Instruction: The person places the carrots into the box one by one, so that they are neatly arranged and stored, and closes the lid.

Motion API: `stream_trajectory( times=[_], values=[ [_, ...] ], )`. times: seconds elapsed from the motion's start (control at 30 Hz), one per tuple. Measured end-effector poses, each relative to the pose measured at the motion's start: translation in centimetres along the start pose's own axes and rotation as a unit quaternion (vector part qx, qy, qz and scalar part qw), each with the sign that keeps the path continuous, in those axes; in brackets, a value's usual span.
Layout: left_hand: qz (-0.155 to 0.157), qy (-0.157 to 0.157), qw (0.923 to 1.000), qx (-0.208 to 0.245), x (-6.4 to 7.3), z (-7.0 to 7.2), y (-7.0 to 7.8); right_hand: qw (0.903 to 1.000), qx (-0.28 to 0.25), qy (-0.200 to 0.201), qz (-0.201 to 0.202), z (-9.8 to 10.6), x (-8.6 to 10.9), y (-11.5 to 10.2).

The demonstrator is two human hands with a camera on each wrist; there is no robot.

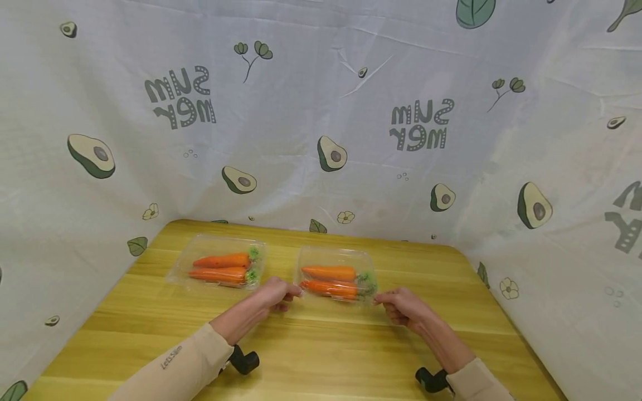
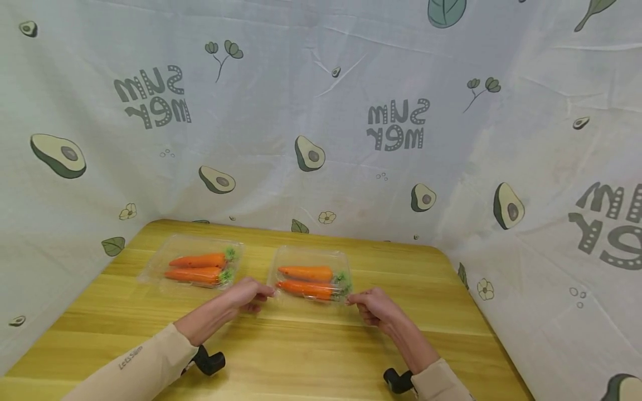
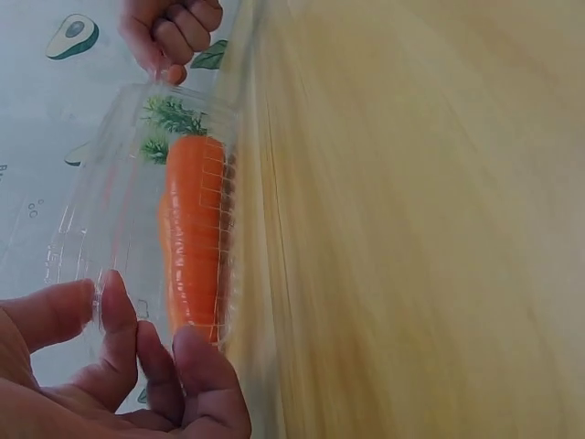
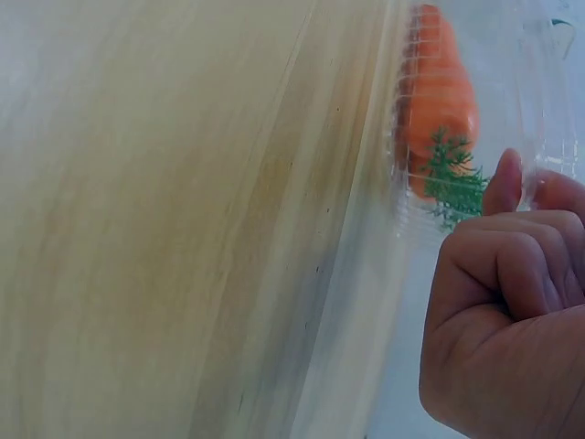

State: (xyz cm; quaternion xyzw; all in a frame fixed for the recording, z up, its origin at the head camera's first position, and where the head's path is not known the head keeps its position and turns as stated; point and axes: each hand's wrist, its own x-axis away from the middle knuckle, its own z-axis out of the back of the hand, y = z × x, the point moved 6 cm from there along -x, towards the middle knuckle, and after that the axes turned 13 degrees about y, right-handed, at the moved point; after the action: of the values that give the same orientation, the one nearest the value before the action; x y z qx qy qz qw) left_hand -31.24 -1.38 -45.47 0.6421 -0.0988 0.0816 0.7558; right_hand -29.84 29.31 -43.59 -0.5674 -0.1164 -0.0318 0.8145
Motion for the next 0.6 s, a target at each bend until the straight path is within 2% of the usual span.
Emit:
stream_trajectory(
  times=[0.23, 0.6],
  values=[
    [-0.001, 0.007, 0.9999, -0.008, -0.19, 0.27, -0.1, 0.9997, -0.022, -0.014, -0.005, -0.05, -0.19, 0.25],
    [-0.014, 0.018, 0.9993, -0.03, -0.72, 0.18, 0.33, 0.9998, -0.019, 0.009, -0.005, -0.11, -0.76, 0.05]
  ],
)
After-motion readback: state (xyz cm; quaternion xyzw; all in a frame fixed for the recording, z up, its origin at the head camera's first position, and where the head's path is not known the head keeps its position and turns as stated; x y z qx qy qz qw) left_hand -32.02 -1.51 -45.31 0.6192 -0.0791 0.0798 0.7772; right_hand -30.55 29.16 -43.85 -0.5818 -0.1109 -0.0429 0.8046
